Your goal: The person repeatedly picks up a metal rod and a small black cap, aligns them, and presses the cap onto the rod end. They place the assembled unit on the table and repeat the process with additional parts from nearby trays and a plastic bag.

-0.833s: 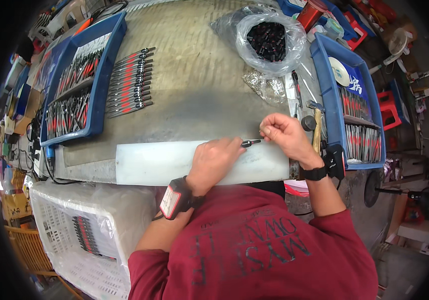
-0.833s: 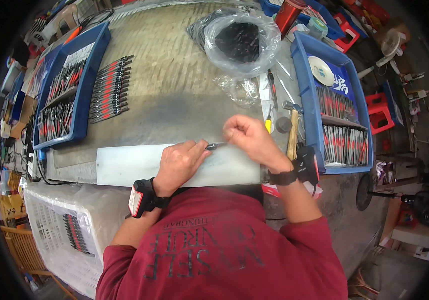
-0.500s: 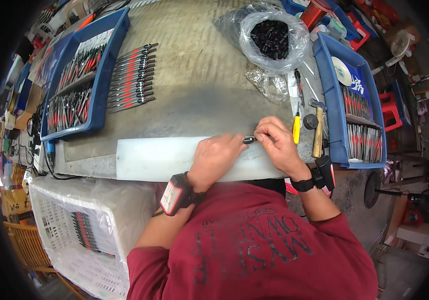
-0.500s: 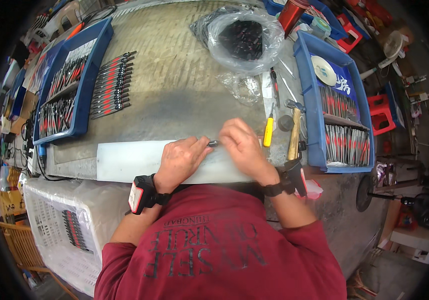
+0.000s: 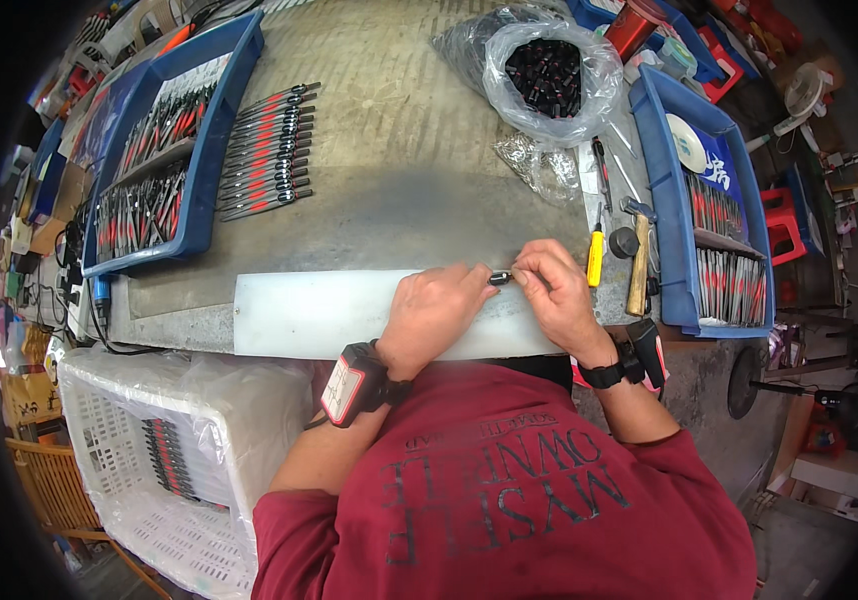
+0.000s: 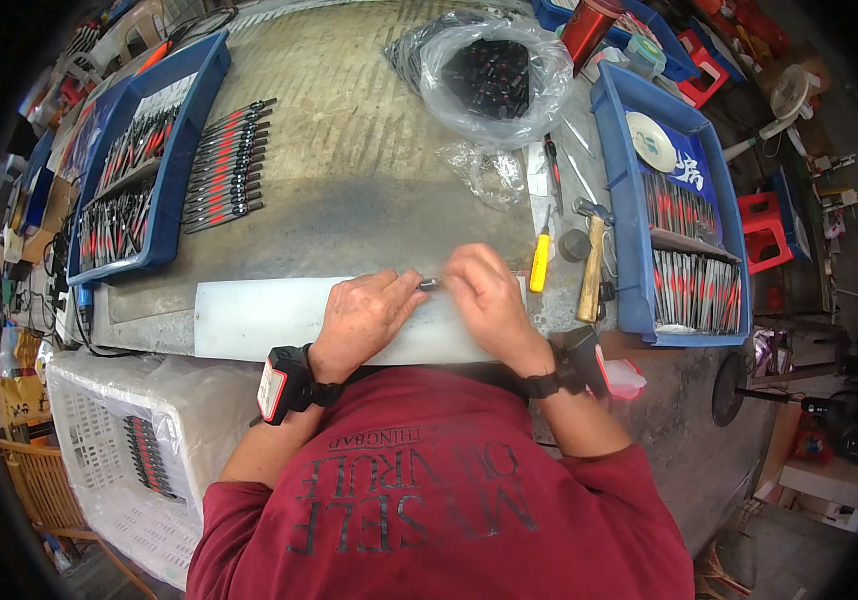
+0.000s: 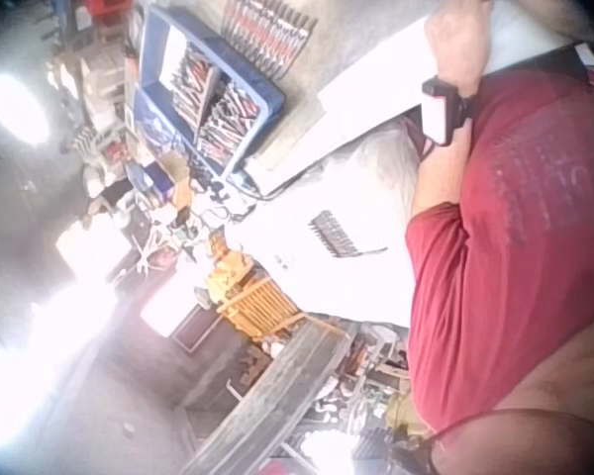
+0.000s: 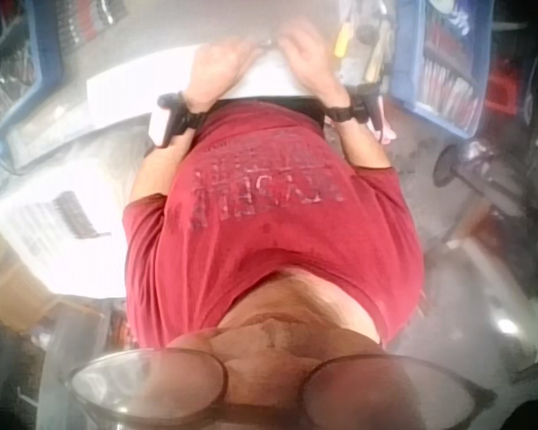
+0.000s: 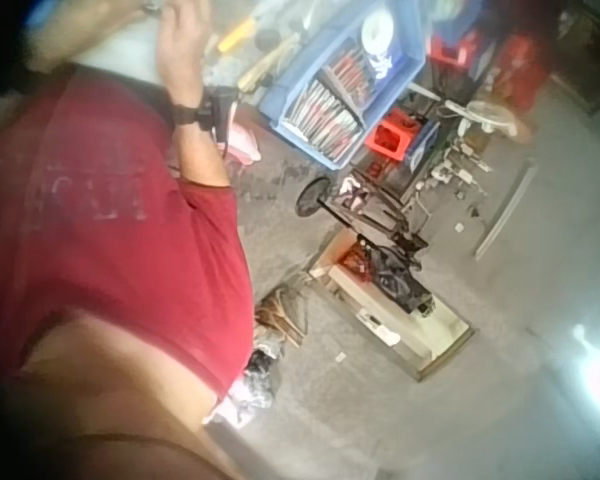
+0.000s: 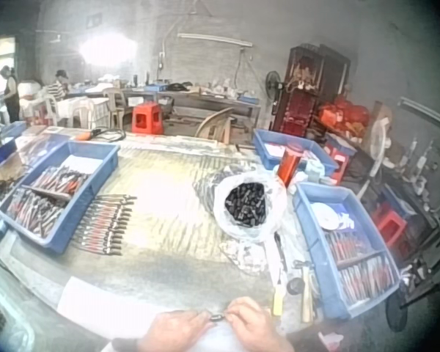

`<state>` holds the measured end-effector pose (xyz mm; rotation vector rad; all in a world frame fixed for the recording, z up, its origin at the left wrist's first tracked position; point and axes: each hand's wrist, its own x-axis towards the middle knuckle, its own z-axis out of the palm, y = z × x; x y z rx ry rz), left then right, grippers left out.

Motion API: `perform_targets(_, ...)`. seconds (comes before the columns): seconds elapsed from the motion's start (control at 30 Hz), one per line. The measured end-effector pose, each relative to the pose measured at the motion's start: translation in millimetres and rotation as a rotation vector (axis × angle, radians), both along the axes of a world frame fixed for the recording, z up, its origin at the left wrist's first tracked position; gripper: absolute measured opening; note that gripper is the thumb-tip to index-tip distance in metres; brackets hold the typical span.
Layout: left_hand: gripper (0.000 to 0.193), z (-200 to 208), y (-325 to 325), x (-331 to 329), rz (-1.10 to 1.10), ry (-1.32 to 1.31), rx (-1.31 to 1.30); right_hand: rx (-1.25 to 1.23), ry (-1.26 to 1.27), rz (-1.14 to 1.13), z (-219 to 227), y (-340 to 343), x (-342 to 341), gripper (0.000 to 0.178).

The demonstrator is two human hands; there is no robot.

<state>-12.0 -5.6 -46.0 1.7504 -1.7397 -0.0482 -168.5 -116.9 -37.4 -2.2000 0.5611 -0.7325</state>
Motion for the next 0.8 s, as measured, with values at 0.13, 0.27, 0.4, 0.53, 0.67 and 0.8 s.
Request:
perform_targets(0.13, 0.020, 0.6, 0.1, -0.3, 0.001, -0.012, -0.001, -0.035, 0.029, 0.002, 2.9, 1.0, -1.0, 0.005)
perform_targets(0.27, 0.020, 1.1, -0.3, -0.3, 0.000, -0.007, -0.017, -0.059, 0.046, 0.007, 5.4, 1.5, -1.3, 0.005)
perform_targets(0.4, 0.020, 1.3, -0.1, -0.7, 0.002, -0.014, -0.027, -0.075, 0.050, 0.007, 7.4, 3.8, -2.2, 0.005)
perform_targets(0.53, 0.020, 1.3, 0.0, -1.3, 0.003, -0.030, -0.022, -0.193, 0.101, -0.002, 7.6, 5.4, -1.7, 0.006)
perform_targets(0.67, 0.020, 1.3, 0.4, -1.7, 0.002, -0.033, -0.031, -0.223, 0.123, -0.017, 7.5, 7.2, -0.2, 0.005)
perform_targets(0.8, 0.020, 0.9, 0.1, -2.3, 0.004, -0.062, -0.026, -0.319, 0.136, -0.031, 8.6, 9.2, 2.5, 0.005)
